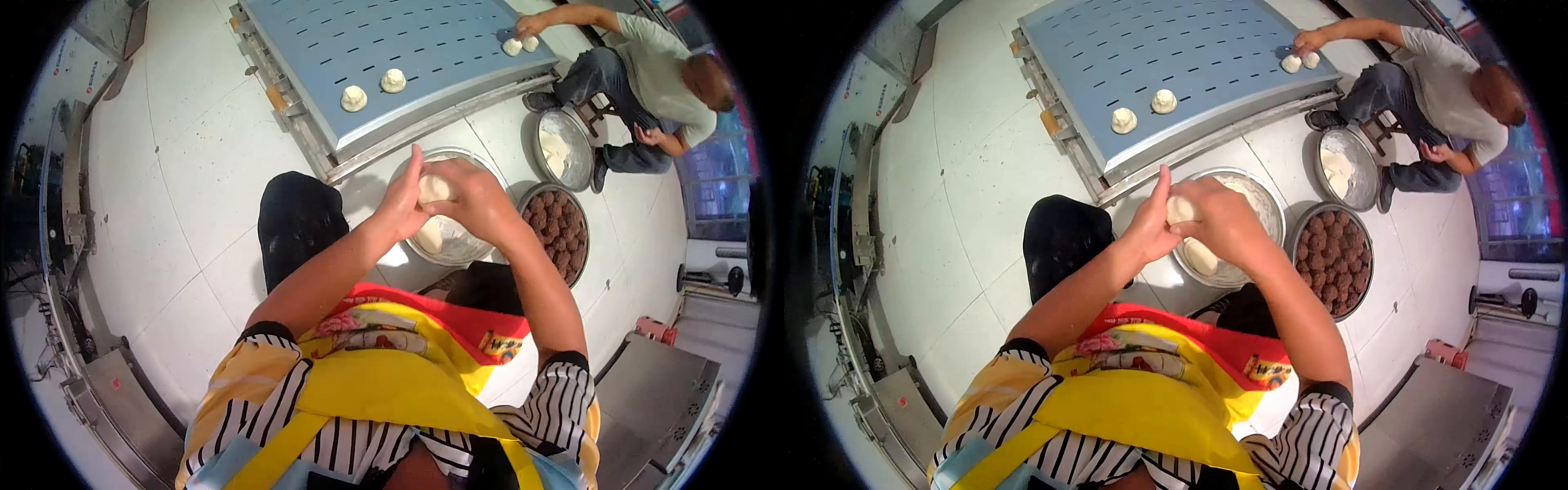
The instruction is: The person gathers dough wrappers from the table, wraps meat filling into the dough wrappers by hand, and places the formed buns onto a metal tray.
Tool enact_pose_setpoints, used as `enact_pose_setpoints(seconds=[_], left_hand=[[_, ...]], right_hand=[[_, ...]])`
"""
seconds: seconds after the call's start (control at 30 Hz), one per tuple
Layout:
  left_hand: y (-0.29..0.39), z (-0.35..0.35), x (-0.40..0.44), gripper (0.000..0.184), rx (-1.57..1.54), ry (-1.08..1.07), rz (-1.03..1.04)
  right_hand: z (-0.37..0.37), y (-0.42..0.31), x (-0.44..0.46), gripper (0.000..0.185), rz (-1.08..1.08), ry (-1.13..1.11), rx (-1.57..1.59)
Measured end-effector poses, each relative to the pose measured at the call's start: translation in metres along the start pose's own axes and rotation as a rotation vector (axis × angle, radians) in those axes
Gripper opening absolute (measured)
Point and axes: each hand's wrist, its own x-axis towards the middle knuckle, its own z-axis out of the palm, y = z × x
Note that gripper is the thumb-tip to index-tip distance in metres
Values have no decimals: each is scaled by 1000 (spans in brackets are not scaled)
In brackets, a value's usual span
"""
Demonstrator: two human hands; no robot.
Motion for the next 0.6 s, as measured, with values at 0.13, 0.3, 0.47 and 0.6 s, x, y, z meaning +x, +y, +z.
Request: enact_pose_setpoints(seconds=[0.13, 0.3, 0.47, 0.6], left_hand=[[59, -27, 34, 63, 469, 103, 162], [125, -54, 28, 53, 420, 243, 372], [145, -51, 21, 37, 470, 257, 373], [148, -57, 24, 41, 527, 188, 421]], right_hand=[[-8, 77, 52, 47, 115, 119, 35], [-10, 218, 177, 45, 315, 30, -125], [30, 323, 264, 45, 387, -41, -147], [47, 350, 285, 45, 371, -80, -125]])
